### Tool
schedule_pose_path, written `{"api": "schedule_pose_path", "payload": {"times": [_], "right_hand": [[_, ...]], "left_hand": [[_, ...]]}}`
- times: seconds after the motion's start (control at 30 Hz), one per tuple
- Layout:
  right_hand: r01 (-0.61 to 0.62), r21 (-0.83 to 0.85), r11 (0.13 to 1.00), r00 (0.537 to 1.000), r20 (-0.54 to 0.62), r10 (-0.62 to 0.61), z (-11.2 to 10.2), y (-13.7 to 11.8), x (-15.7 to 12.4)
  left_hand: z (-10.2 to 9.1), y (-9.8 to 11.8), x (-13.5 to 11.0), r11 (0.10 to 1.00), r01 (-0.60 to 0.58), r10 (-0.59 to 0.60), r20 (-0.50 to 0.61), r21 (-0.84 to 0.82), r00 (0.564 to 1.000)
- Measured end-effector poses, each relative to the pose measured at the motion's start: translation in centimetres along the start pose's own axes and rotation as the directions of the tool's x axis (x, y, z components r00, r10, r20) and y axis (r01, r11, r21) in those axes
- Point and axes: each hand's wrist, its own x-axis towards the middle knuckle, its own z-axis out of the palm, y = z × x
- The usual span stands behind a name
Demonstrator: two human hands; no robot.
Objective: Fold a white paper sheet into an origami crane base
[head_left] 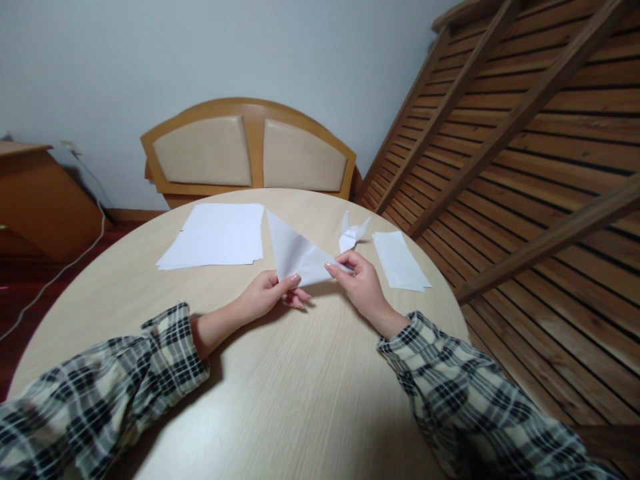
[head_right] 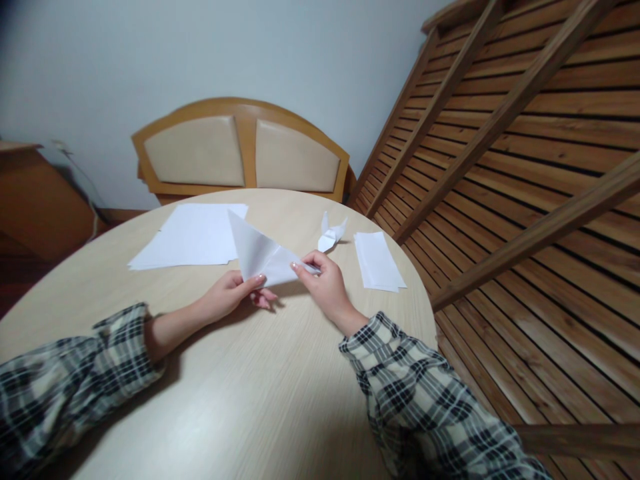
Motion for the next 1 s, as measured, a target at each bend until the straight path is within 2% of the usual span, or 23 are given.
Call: {"api": "schedule_pose_path", "payload": {"times": [1.0], "right_hand": [[-0.004,-0.026,1.0,0.999,-0.036,0.003,0.25,-0.43,-0.17]], "left_hand": [[-0.06,-0.25,0.16,0.999,-0.034,0.034,0.001,0.017,0.999]]}}
